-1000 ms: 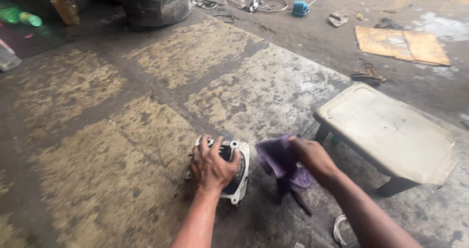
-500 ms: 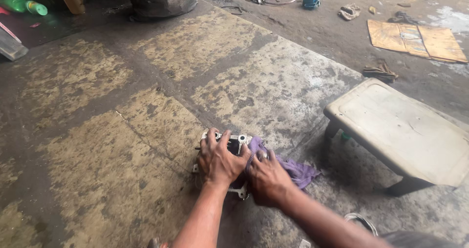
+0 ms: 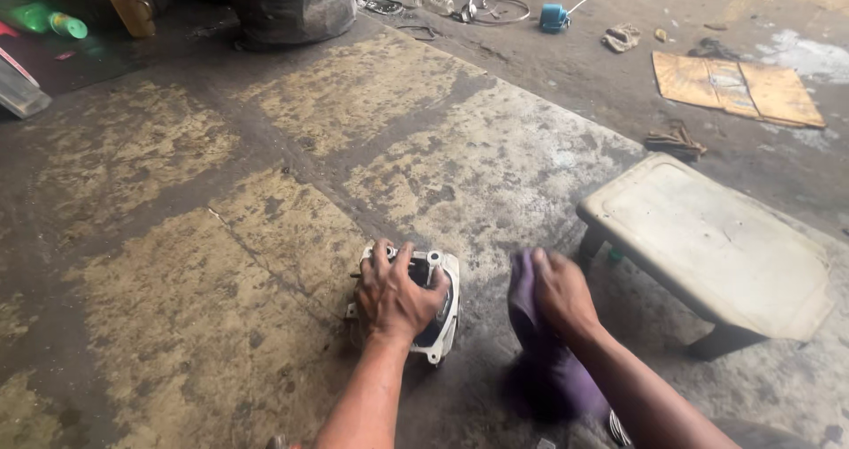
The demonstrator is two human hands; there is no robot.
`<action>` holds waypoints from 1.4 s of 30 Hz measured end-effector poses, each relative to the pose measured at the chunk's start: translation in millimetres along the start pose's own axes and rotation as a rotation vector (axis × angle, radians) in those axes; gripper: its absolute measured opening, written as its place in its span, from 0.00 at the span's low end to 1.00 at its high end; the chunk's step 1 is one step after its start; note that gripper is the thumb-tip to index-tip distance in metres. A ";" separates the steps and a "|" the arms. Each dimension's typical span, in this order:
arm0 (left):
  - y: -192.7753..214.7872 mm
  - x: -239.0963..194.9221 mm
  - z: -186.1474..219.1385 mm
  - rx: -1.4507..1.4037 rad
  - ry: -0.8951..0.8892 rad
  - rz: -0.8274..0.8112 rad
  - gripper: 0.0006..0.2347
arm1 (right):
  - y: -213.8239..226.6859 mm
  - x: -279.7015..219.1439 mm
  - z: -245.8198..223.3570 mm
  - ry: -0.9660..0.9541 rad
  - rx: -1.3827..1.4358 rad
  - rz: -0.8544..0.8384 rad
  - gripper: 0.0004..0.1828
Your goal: The person scrubs a metal engine cylinder head with a wire brush and wipes it with a purple cloth. The person rotates the part to clean different sides and surfaces.
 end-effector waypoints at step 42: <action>-10.2 8.6 -22.8 -0.057 -0.307 0.093 0.21 | -0.9 -40.0 -37.1 0.894 -1.068 -0.329 0.25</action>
Point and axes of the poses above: each hand's wrist, its own x-axis towards the middle knuckle, its own y-axis out of the back of the hand, z = x × y, the point moved 2 cm from there along x, towards the middle knuckle, and after that the axes turned 4 degrees about x, right-handed, at the moved point
